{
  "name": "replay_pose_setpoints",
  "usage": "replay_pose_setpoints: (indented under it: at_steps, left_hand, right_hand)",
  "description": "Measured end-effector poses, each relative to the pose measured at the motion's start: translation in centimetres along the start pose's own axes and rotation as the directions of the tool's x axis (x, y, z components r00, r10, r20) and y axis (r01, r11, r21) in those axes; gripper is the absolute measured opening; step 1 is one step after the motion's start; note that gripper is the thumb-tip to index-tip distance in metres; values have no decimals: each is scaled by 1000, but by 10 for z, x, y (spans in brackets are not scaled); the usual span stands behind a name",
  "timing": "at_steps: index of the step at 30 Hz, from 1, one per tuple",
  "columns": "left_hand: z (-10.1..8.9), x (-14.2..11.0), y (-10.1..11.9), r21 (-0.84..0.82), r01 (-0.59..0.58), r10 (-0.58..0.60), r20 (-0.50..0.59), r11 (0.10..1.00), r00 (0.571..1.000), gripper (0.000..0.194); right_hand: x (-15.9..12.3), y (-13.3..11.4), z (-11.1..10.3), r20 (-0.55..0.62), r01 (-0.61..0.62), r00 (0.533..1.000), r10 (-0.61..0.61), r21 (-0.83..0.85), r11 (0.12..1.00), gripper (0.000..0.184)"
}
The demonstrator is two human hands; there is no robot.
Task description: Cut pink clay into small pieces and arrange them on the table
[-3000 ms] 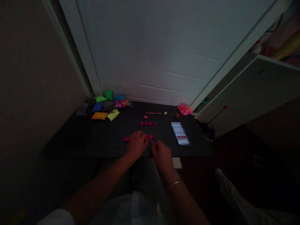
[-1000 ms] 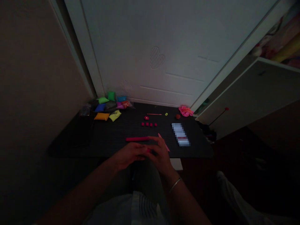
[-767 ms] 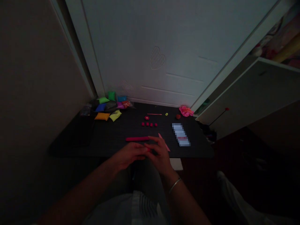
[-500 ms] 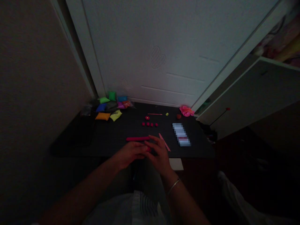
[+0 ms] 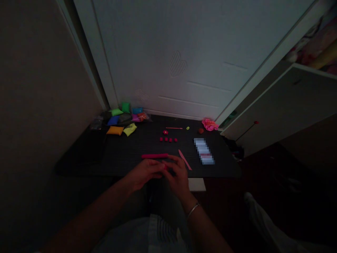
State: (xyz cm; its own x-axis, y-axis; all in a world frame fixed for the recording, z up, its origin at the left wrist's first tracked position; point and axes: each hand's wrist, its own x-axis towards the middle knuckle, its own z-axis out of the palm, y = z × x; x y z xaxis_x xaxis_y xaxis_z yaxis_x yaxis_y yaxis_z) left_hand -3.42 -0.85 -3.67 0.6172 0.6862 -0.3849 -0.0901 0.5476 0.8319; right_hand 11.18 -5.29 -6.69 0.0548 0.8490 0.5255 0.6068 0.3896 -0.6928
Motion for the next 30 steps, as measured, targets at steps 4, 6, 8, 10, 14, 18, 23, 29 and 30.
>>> replay_pose_setpoints:
  at_steps: [4,6,8,10,14,18,23,29,30]
  left_hand:
    - [1,0,0,31,-4,4,-24,1000,1000,24]
    - [-1,1,4,82,-14,16,-23,997,1000,25]
    - [-6,2,12,193,-28,32,-15,981,999,25]
    - [-12,4,23,359,-36,40,-4,933,999,26]
    - [-17,8,45,597,-36,18,36,801,999,28]
    - [-19,21,57,613,-69,38,62,787,997,31]
    - [-44,60,64,707,-190,473,-228,682,851,33]
    - [-65,88,52,815,-192,619,-239,546,748,29]
    - [-66,89,48,825,-190,620,-227,532,751,29]
  right_hand:
    - [-1,2,4,-37,-19,999,18,-24,1000,20]
    - [2,3,3,-17,-4,1000,3,-47,999,25]
    - [9,2,-3,53,37,998,-33,-68,997,37]
    - [18,0,-10,162,109,982,-94,-82,991,45]
    - [35,-8,-22,308,207,938,-161,-122,971,33]
    - [54,1,-27,292,195,945,-146,-145,970,23]
    - [100,53,-31,179,-119,972,153,-186,975,27]
    - [149,100,-21,286,-373,844,454,-296,879,28]
    - [153,103,-18,306,-375,830,466,-311,873,25]
